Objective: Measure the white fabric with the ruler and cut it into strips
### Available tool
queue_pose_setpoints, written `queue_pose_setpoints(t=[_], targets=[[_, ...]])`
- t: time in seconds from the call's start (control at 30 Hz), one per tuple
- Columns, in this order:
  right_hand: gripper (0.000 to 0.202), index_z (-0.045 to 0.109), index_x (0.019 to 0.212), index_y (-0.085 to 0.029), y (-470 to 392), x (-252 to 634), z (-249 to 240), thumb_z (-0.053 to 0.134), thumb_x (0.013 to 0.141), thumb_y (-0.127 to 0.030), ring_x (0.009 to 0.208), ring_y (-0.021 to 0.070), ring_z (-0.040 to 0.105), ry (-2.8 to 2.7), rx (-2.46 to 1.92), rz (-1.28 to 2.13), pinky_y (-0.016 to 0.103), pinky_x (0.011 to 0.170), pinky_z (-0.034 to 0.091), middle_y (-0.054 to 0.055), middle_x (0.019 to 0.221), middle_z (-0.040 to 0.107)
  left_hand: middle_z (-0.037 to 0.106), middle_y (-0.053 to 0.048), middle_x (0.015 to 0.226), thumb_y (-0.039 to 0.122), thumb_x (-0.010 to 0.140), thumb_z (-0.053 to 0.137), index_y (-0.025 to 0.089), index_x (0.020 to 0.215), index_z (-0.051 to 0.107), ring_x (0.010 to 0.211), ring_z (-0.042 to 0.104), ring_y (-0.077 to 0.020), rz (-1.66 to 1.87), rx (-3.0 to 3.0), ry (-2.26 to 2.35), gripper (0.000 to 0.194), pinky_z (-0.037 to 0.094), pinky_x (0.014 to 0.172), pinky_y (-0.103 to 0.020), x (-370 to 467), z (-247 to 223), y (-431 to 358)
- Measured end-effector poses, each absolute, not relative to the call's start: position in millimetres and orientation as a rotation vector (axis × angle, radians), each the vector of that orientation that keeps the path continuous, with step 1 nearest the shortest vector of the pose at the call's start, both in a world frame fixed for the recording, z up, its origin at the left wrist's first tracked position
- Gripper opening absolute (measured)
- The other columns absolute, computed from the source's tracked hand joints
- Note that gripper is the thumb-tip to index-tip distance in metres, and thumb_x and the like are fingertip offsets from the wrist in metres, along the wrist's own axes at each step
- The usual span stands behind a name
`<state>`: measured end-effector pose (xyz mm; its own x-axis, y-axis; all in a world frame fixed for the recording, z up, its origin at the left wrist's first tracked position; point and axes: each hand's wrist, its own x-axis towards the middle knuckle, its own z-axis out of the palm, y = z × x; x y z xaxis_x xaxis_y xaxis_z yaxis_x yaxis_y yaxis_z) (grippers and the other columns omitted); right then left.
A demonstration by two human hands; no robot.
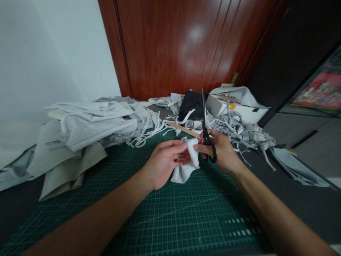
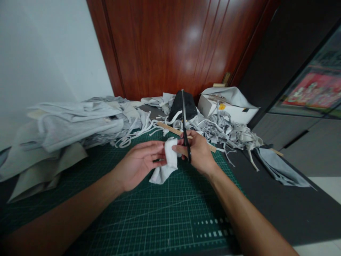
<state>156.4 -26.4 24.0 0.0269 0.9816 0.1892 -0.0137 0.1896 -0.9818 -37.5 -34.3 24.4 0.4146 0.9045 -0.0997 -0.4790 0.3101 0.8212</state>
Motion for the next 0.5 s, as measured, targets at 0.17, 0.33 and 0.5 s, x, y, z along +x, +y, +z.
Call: queue_pose_setpoints(t=[0.17, 0.33, 0.5], targets=[[0.062, 0.055, 0.094, -0.021, -30.1, 154.8, 26.2, 0.102, 0.054, -0.035, 0.048, 0.0084, 0.052, -1.421, -1.084, 1.078, 0.022, 0.042, 0.040, -0.005, 0.072, 0.068, 0.074, -0.009, 0.085, 0.031, 0.074, 0.091, 0.012, 0.089, 0.076, 0.077, 0.069, -0.0193, 0.877, 0.857, 0.685, 0.029, 0.053, 0.075, -0.034, -37.1, 16.5, -36.1], [0.060, 0.055, 0.095, -0.021, -30.8, 154.1, 28.0, 0.100, 0.058, -0.037, 0.048, 0.0089, 0.052, -1.462, -1.088, 1.043, 0.024, 0.043, 0.041, -0.006, 0.072, 0.065, 0.075, -0.008, 0.090, 0.016, 0.068, 0.089, 0.012, 0.093, 0.077, 0.079, 0.068, -0.0179, 0.879, 0.914, 0.692, 0.028, 0.050, 0.076, -0.031, -39.8, 15.1, -32.3], [0.059, 0.055, 0.096, -0.021, -32.1, 156.4, 31.5, 0.100, 0.060, -0.036, 0.049, 0.0089, 0.051, -1.501, -1.072, 1.048, 0.024, 0.043, 0.041, -0.006, 0.074, 0.064, 0.074, -0.007, 0.089, 0.010, 0.064, 0.088, 0.012, 0.084, 0.073, 0.082, 0.068, -0.0183, 0.918, 0.893, 0.674, 0.025, 0.050, 0.080, -0.031, -45.9, 21.1, -26.0]])
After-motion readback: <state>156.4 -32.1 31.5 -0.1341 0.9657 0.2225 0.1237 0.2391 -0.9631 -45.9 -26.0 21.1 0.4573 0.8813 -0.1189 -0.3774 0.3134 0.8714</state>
